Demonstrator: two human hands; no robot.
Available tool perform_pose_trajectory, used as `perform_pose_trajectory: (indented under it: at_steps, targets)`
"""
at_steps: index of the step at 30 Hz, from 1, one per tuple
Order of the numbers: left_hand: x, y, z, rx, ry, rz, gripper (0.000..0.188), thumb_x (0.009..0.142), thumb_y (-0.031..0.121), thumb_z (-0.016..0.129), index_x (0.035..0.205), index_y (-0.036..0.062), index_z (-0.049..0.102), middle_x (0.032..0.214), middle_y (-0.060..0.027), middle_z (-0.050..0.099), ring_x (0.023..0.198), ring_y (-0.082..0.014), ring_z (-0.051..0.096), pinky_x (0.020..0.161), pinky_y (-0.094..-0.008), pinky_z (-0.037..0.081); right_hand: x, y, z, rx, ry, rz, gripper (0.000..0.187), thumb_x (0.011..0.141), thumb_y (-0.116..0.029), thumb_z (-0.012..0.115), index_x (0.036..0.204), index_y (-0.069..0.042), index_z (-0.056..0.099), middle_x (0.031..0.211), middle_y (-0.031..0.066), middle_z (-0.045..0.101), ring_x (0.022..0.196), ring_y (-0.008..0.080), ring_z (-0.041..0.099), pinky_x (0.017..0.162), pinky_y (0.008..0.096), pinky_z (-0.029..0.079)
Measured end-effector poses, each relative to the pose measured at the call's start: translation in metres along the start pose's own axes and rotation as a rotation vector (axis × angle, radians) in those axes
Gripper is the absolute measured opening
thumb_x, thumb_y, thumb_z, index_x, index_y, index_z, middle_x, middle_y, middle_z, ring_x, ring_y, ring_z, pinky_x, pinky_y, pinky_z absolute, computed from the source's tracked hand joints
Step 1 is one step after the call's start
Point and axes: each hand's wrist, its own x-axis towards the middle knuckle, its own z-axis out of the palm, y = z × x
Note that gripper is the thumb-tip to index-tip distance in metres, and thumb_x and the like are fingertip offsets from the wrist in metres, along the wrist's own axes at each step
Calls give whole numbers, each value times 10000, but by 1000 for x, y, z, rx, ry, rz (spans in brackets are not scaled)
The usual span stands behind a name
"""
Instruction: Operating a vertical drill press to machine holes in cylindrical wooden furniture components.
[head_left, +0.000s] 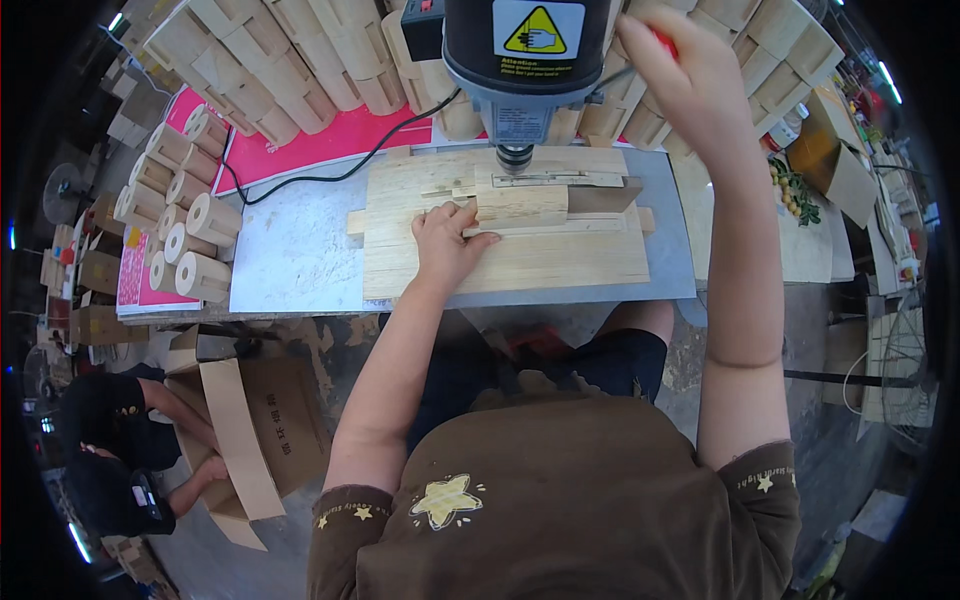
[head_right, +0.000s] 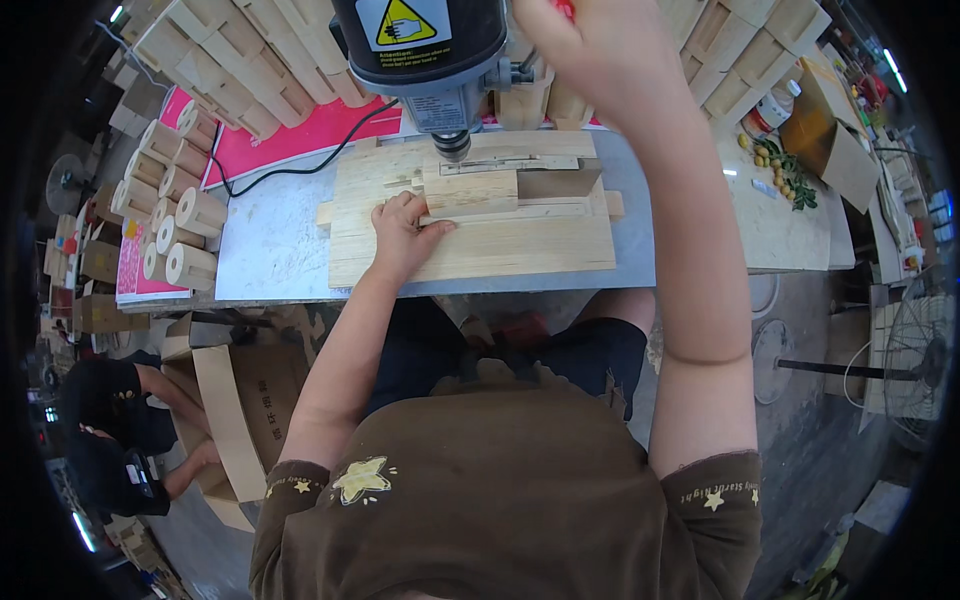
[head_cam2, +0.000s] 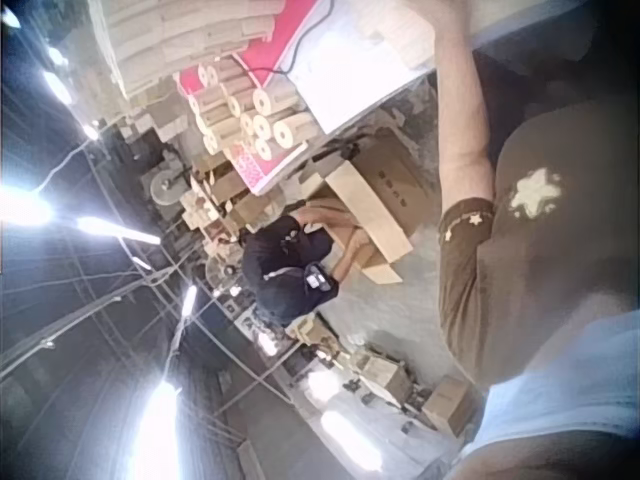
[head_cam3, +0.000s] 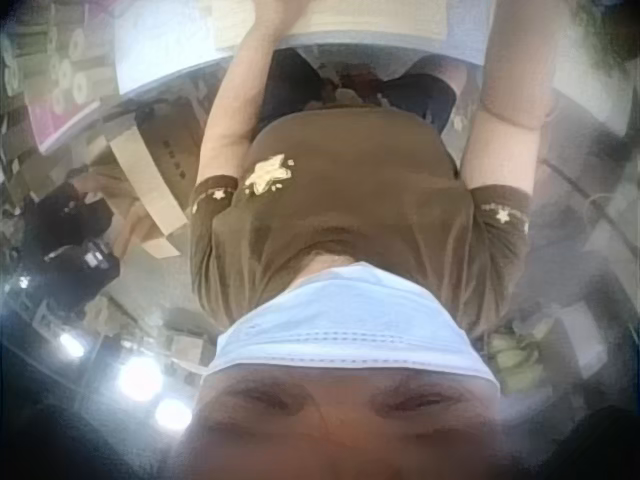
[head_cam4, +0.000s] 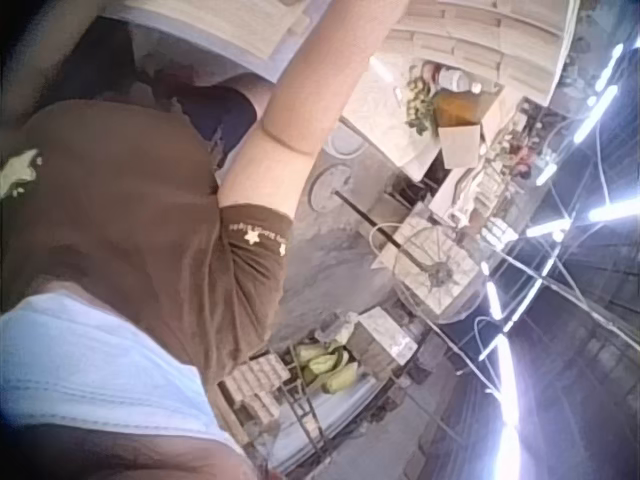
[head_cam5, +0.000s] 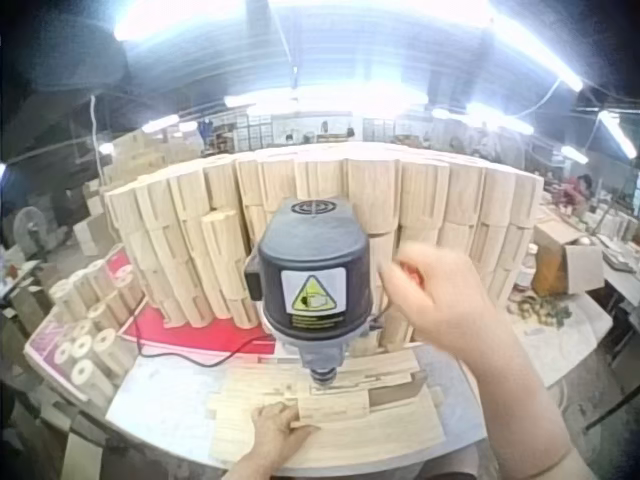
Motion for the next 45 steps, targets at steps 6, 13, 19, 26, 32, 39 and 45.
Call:
perform_pose_trajectory:
  at_steps: [6,13,19,26,32,39,45]
  targets:
    - [-2,-6,4,7,-4,5,496,637,301,768,1086,141,634,772,-4,541,849,-201,507,860,-395,275,-87,-27,26,165,148,30,58,798,-69,574,809,-20,604,653,121,567,569,262,563,523,341,434]
    - [1,1,2,-20,-16,11,498,634,288,769,1089,137,633,769,-3,539,845,-203,510,867,-410,280,-136,14,88,172,277,-72,124,750,-14,605,873,-22,594,734,87,565,630,253,532,573,333,387]
    - [-2,-6,7,-10,-7,6,498,627,290,772,1087,153,636,770,0,546,845,-202,513,867,-407,280,-120,4,62,209,237,-94,132,751,-41,622,881,-33,598,730,99,579,619,260,548,579,346,419]
    - [4,5,-3,-29,-32,-34,488,613,290,783,1050,126,641,776,5,554,851,-193,524,865,-395,280,31,12,24,151,126,243,359,872,-308,528,837,44,589,696,209,592,663,257,593,609,355,450]
    - [4,6,5,-197,4,-135,479,597,270,796,1024,121,638,828,-2,557,854,-170,545,888,-396,267,15,55,27,563,-166,255,341,886,-304,552,1112,-49,546,830,46,592,752,108,535,694,258,435]
    - [7,0,17,-534,60,-116,389,587,172,792,940,101,646,861,-23,543,801,-167,549,810,-330,359,-132,89,46,132,-660,244,460,755,-227,703,1136,-13,557,1103,187,592,1024,291,565,868,326,435]
    - [-23,-3,-75,-565,-51,42,302,607,80,773,879,47,646,764,-6,546,741,-111,549,647,-241,443,-150,83,8,548,-642,514,302,753,-142,695,988,29,612,892,81,632,813,165,565,751,277,445]
